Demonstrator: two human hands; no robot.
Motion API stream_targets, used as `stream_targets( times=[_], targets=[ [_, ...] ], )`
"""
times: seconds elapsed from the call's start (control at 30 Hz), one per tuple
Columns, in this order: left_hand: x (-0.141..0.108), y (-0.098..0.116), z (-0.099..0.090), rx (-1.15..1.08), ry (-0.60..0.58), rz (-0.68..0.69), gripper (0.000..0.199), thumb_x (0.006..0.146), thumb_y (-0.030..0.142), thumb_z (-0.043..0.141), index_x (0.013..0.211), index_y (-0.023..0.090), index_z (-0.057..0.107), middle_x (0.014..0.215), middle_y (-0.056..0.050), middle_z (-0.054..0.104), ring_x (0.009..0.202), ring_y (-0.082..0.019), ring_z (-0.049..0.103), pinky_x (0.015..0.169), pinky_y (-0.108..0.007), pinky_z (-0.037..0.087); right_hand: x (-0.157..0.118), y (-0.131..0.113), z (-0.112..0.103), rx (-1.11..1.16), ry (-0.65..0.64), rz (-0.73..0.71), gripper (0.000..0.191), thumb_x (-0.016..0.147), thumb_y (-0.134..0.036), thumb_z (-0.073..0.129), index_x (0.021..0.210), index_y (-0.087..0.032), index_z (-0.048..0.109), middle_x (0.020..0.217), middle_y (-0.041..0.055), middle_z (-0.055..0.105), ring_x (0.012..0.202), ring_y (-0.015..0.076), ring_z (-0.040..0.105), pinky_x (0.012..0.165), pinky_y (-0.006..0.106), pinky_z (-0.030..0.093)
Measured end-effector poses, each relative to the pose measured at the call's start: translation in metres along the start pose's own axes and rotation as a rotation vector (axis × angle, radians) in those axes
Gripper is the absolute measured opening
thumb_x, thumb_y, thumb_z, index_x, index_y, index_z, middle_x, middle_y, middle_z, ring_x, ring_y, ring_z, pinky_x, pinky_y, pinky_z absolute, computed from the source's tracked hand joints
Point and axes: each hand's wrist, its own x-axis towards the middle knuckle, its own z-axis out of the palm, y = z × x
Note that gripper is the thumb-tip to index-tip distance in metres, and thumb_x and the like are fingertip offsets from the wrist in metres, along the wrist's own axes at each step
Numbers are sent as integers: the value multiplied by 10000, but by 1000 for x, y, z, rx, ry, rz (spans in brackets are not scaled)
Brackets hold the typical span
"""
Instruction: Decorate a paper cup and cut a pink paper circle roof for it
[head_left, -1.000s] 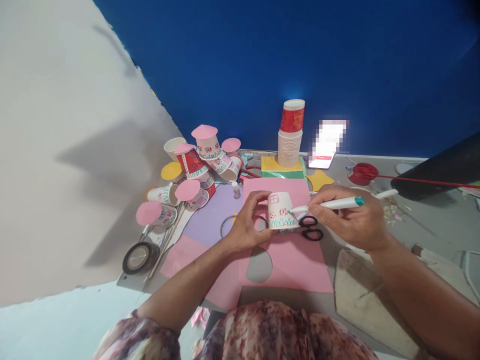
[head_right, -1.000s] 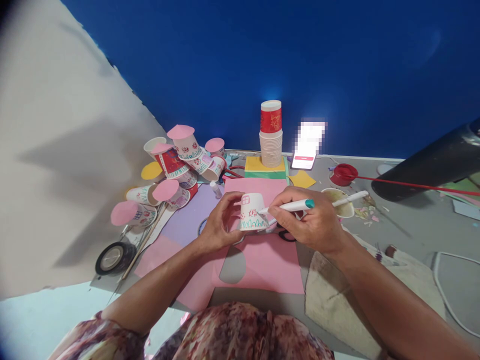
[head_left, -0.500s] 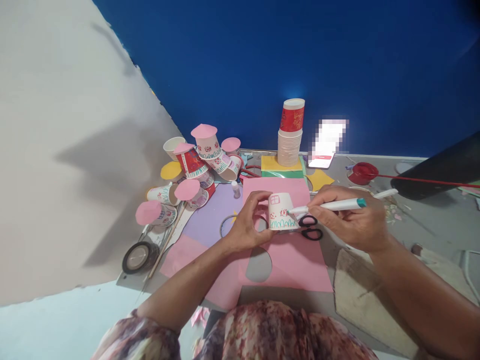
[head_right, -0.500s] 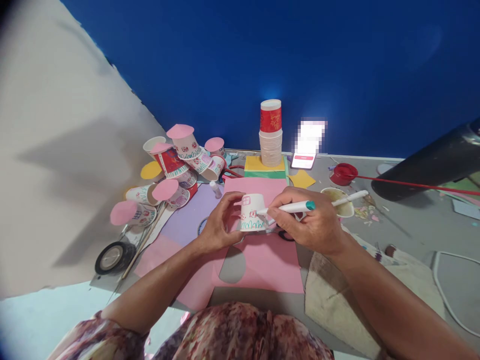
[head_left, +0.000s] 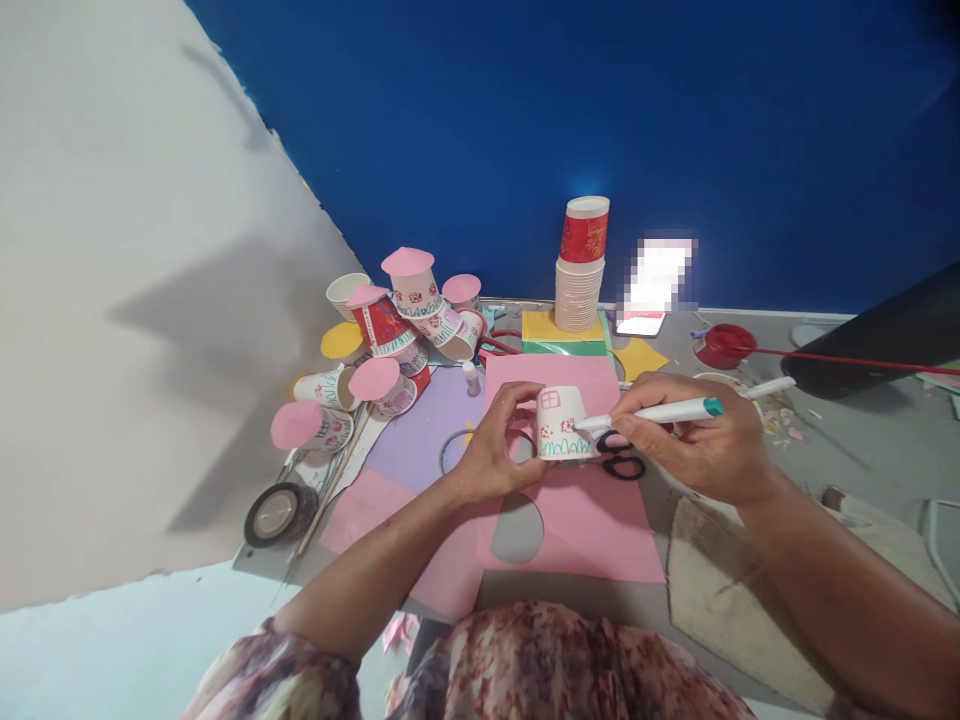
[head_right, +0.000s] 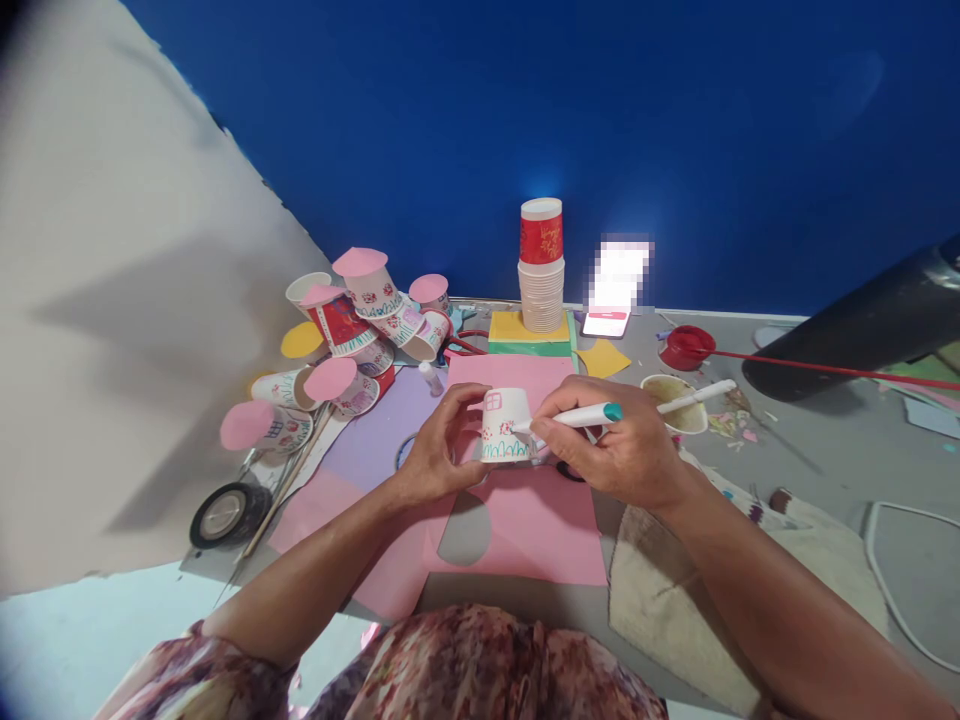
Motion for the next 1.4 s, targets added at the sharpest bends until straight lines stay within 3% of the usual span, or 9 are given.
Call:
stream_targets(
  times=[1.23, 1.4],
  targets=[
    [-1, 1, -1, 34, -38, 17, 744, 683, 109, 709, 1383, 256, 503, 1405, -100, 521, 1265, -282, 592, 1082, -462, 544, 0, -1, -2, -27, 25, -8, 111, 923, -187, 716, 826, -242, 715, 705, -14, 749, 561, 129, 662, 517, 249, 472],
    [-1, -1, 0, 38, -27, 32, 744, 690, 113, 713, 1387, 261, 501, 1407, -99, 521, 1277, -284, 587, 1086, -459, 542, 2, -2, 0, -19, -18, -22, 126, 923, -198, 715, 803, -236, 706, 676, -22, 737, 545, 116, 649, 520, 240, 471]
  ],
)
